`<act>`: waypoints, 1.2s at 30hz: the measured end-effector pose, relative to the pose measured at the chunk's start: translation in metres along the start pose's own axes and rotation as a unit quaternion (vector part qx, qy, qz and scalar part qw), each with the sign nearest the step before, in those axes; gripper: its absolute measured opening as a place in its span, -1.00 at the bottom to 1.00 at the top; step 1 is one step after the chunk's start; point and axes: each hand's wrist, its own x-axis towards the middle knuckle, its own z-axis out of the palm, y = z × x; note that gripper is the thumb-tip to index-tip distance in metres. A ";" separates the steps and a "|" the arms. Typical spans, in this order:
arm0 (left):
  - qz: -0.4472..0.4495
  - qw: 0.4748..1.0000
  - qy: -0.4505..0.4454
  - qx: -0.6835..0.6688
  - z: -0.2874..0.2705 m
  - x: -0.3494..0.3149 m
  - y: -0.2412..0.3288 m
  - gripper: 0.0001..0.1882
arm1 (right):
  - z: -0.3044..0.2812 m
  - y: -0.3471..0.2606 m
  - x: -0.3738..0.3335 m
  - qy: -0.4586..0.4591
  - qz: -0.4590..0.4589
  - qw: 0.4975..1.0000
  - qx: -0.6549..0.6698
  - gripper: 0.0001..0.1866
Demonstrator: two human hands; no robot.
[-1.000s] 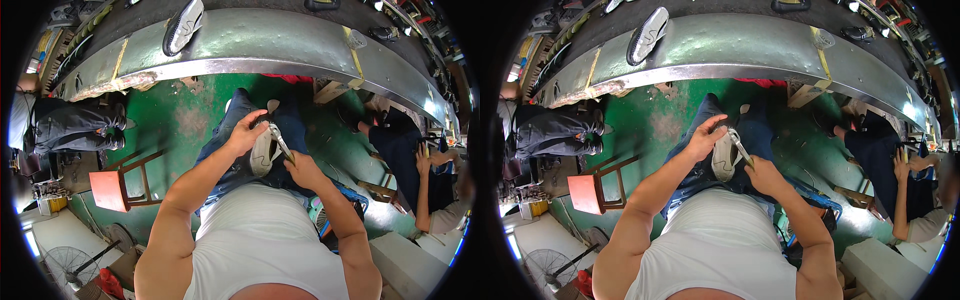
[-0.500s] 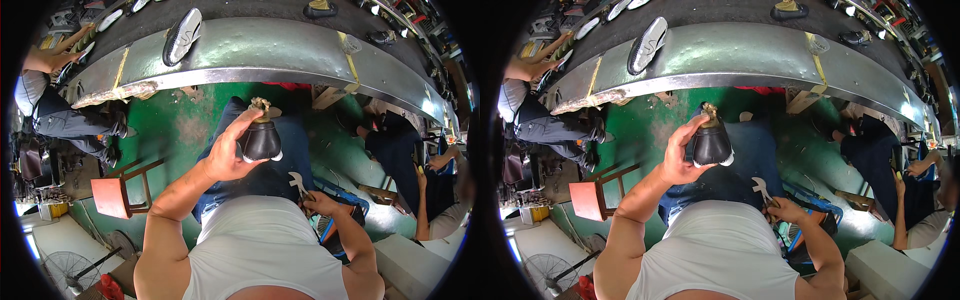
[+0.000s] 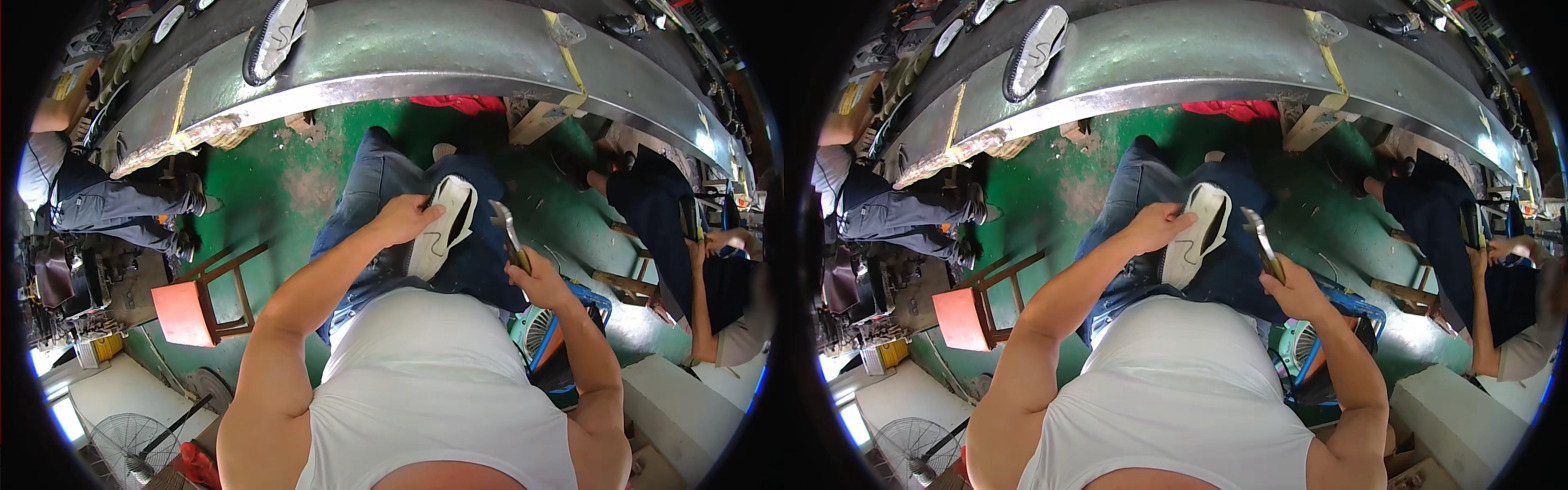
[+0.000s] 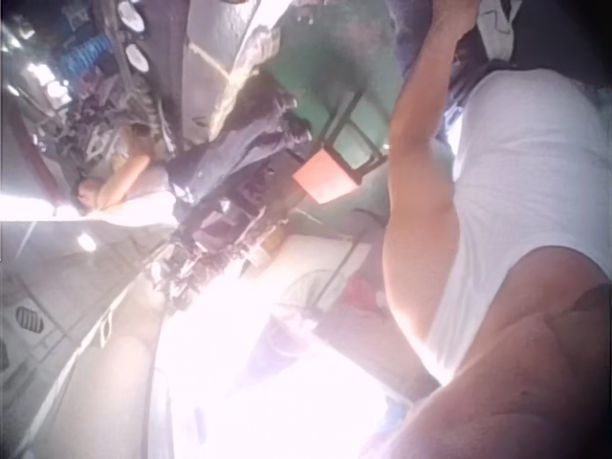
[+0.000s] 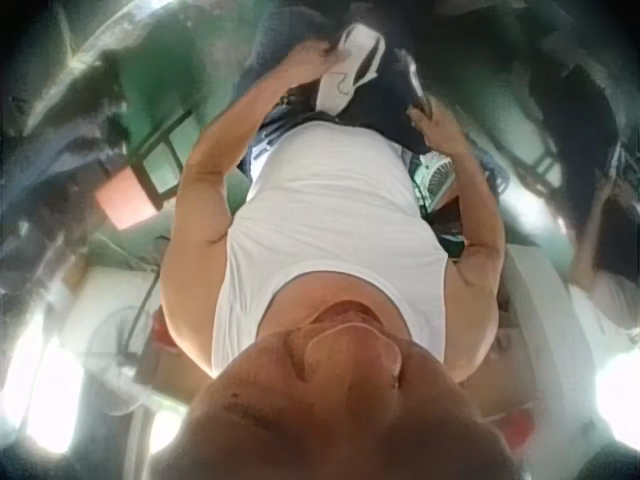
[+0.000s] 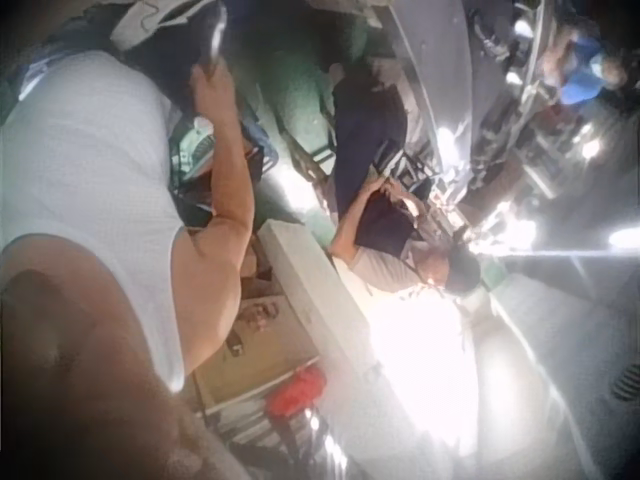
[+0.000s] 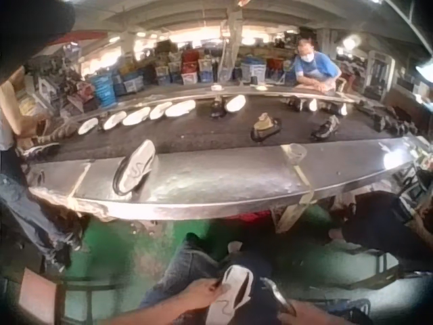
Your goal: Trimming and adjusting shoe uppers and soles using pliers at a workstation in a shoe factory.
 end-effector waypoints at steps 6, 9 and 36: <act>0.026 0.998 0.036 0.040 0.000 -0.003 0.000 -0.65 | 0.023 -0.029 0.021 -0.036 -0.078 0.981 -0.174 -0.69; -0.016 0.998 -0.035 -0.045 -0.008 0.004 -0.017 -0.75 | 0.036 -0.024 0.033 -0.027 -0.037 0.967 -0.251 -0.69; 0.001 0.863 -0.147 -0.484 0.033 -0.047 -0.029 -0.21 | 0.016 -0.102 0.045 -0.159 -0.072 0.851 -0.495 -0.67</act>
